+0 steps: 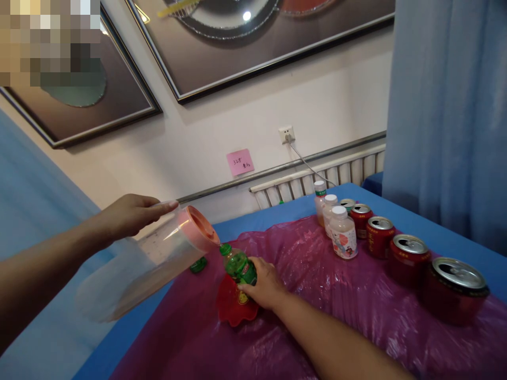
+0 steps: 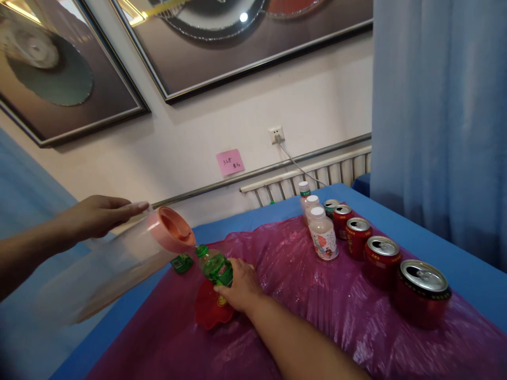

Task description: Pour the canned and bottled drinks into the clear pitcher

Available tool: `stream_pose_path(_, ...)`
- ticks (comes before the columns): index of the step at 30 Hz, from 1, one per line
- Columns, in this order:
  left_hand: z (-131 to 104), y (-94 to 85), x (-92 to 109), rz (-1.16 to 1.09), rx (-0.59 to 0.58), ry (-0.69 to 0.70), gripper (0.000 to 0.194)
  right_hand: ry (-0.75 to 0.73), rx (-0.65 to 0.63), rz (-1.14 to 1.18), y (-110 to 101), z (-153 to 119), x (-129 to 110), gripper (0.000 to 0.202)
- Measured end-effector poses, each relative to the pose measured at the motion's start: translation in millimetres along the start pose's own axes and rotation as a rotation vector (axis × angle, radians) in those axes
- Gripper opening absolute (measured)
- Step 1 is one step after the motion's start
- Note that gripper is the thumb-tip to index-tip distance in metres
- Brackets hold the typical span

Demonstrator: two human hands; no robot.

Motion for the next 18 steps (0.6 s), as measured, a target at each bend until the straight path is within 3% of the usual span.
stream_pose_path(18,-0.3,0.7,4.8,0.004,-0.011,-0.015,0.049,-0.006,0.000,-0.006,-0.9,0.2,-0.5,0.062)
Point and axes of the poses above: each hand's wrist, its own z-axis towards the middle knuckle, its own y-axis out of the palm, x = y × z, the point moved 1 cm from there along z, towards the middle knuckle, and after that the axes turned 14 degrees about x, right-handed, at the moved point
